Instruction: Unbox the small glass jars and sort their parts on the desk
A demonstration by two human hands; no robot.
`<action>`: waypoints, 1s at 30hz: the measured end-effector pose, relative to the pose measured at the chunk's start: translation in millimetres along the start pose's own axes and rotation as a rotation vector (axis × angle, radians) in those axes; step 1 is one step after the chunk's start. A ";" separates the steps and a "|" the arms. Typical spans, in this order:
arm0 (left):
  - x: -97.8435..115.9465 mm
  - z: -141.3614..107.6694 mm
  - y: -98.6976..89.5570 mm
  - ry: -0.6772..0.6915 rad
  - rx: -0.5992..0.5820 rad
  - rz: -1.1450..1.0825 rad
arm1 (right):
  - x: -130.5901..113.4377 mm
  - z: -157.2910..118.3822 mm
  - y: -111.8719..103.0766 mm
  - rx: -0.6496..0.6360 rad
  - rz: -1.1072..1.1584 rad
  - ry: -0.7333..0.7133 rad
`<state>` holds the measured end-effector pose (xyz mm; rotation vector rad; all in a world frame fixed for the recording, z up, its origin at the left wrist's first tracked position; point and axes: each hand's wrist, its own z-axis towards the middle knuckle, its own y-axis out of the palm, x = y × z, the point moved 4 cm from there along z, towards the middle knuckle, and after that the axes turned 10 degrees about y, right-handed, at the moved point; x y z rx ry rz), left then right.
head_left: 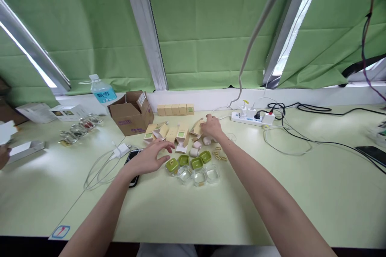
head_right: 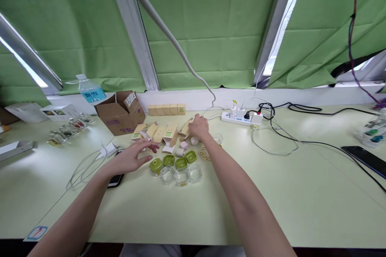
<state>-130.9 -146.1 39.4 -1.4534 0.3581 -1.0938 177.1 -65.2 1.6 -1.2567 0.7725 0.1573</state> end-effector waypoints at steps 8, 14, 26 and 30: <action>14.1 -14.8 23.4 0.008 -0.217 -0.015 | 10.5 -78.2 -42.7 0.315 0.095 -0.410; 6.0 -11.4 21.5 -0.026 -0.077 -0.043 | 17.2 -150.7 -47.6 0.242 0.178 -0.641; 77.4 44.8 48.4 0.015 0.333 -1.091 | -1.8 -195.3 -45.1 0.137 0.350 -0.650; 81.8 49.3 73.1 -0.058 0.505 -1.305 | 5.6 -193.4 -45.9 0.229 0.351 -0.701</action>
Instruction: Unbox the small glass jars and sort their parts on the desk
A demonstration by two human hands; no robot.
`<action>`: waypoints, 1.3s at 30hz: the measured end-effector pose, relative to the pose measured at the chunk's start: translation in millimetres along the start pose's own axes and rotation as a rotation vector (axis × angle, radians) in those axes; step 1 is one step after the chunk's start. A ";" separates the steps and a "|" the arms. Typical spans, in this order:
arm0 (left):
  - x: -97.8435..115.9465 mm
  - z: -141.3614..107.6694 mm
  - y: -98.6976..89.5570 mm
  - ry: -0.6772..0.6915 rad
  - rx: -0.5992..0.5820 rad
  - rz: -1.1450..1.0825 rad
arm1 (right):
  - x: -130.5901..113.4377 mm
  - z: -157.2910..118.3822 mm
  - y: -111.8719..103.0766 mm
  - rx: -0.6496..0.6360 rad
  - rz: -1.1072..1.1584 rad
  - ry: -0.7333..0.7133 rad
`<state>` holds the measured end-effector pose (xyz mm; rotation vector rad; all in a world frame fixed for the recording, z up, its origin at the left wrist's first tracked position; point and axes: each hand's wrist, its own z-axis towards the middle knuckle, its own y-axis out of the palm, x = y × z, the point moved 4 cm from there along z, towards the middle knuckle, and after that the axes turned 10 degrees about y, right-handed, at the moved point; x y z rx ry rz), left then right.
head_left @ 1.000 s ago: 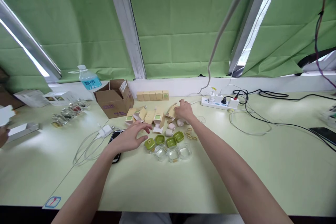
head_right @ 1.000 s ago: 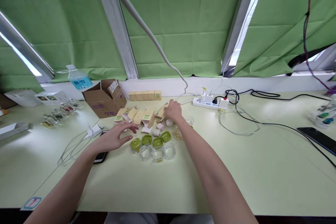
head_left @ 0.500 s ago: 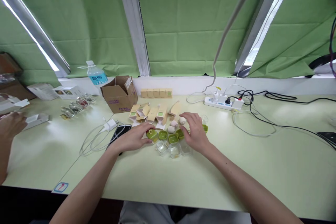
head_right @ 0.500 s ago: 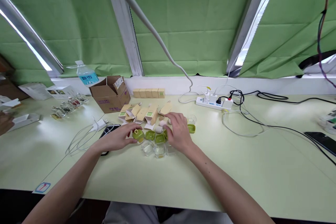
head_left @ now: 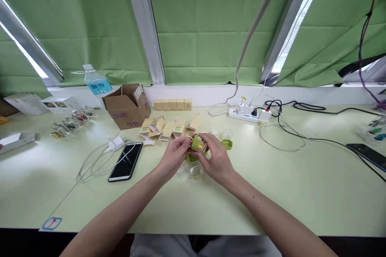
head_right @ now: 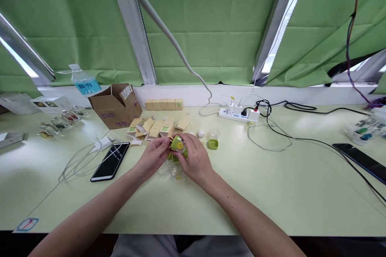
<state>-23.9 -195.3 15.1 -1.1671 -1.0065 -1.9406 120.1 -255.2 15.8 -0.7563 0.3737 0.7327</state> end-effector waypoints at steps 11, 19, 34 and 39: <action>-5.9 -8.1 -14.4 -0.007 0.278 0.067 | 3.0 -10.4 12.4 0.023 -0.149 -0.111; -3.4 -1.7 -19.4 -0.139 0.319 -0.173 | 4.1 -5.1 2.1 -0.023 0.003 0.037; 1.5 -1.5 -27.1 -0.298 0.400 -0.197 | 78.3 -8.3 -64.9 -0.495 -0.077 0.282; 2.8 -4.5 -23.3 -0.362 0.352 -0.193 | 69.7 -17.5 -63.7 -0.570 -0.126 0.198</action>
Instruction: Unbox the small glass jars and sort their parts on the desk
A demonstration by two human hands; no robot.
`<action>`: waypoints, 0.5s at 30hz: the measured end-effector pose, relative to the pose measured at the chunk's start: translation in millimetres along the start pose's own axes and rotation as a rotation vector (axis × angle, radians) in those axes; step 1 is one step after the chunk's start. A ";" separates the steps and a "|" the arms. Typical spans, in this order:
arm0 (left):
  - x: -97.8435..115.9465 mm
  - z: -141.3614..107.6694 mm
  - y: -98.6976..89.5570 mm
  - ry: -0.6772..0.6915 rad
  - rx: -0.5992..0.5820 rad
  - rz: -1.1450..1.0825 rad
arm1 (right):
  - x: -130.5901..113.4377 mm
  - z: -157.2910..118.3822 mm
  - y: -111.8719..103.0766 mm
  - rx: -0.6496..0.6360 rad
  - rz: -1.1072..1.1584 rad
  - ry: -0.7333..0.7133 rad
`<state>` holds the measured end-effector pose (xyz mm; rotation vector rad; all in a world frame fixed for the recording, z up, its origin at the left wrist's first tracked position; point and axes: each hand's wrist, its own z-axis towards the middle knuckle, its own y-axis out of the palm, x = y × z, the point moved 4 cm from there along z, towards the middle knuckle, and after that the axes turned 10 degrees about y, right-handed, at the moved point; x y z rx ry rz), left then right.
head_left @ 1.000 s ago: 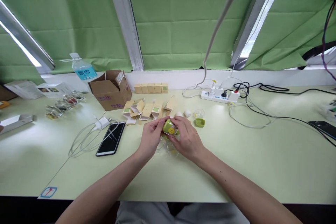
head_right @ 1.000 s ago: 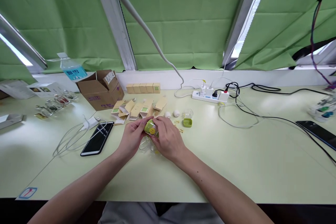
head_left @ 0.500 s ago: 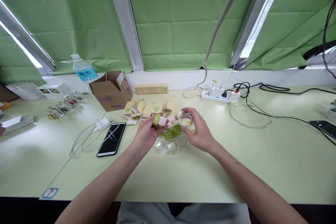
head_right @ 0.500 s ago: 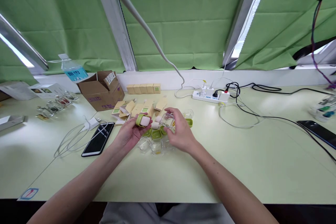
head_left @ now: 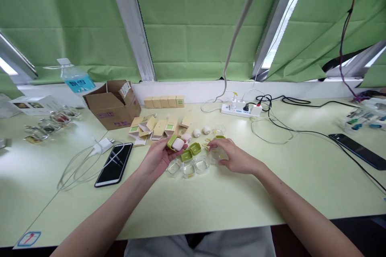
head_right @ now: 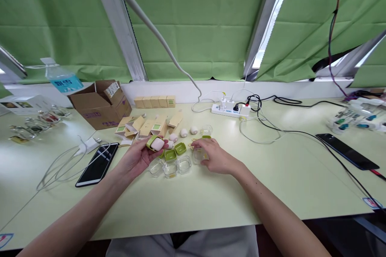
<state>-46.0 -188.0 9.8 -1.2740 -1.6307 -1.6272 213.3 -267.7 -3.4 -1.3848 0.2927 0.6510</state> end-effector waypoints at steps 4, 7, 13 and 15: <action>-2.0 0.2 -2.6 -0.022 -0.035 0.006 | -6.2 -2.9 1.7 -0.048 -0.023 -0.016; -4.2 0.0 -2.5 -0.036 -0.047 0.024 | -10.1 -2.4 -5.5 -0.054 -0.023 -0.035; -7.5 -2.9 8.3 -0.045 -0.067 0.096 | -52.3 13.0 -17.4 0.353 -0.071 -0.256; -9.5 -2.9 12.0 -0.034 -0.090 0.110 | -73.3 18.6 -7.3 0.443 -0.138 -0.386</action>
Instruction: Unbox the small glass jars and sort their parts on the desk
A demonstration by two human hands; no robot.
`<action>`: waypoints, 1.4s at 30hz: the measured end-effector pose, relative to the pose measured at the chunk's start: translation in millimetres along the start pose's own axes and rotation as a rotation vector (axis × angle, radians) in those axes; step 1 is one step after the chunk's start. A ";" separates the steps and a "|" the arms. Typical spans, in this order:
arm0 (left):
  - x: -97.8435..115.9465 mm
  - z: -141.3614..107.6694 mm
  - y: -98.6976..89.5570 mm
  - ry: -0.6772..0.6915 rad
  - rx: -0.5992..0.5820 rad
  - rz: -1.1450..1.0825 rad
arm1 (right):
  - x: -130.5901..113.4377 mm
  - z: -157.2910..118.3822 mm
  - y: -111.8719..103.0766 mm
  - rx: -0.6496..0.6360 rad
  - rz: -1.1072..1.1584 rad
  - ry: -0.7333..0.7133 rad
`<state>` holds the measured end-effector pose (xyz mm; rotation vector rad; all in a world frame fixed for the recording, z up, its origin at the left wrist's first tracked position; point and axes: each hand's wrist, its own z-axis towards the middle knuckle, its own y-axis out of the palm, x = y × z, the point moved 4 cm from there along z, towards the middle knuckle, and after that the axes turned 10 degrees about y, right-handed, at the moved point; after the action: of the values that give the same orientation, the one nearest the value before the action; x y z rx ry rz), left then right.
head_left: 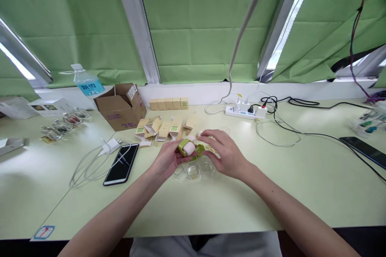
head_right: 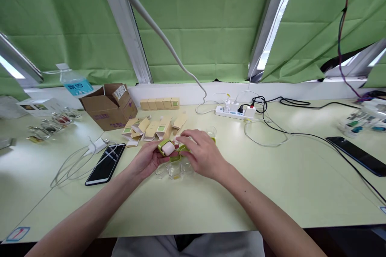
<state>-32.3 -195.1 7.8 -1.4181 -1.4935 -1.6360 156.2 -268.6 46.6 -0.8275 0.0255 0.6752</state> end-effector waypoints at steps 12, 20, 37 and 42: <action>-7.2 -2.5 7.6 0.125 -0.164 0.198 | -24.4 -5.1 26.5 0.170 -0.106 -0.227; 6.2 -14.9 7.6 0.467 -0.287 0.439 | -17.9 -6.9 19.8 0.208 -0.057 -0.123; 7.1 -26.9 12.6 0.870 -0.209 0.931 | -29.9 -9.2 31.6 0.249 -0.159 -0.007; 3.4 -21.1 10.0 0.680 -0.368 0.640 | -18.6 -7.8 31.0 0.188 0.074 0.147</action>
<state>-31.9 -216.4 18.0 -1.1506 -0.3229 -1.7390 125.8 -269.2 25.6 -0.6958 0.2501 0.6696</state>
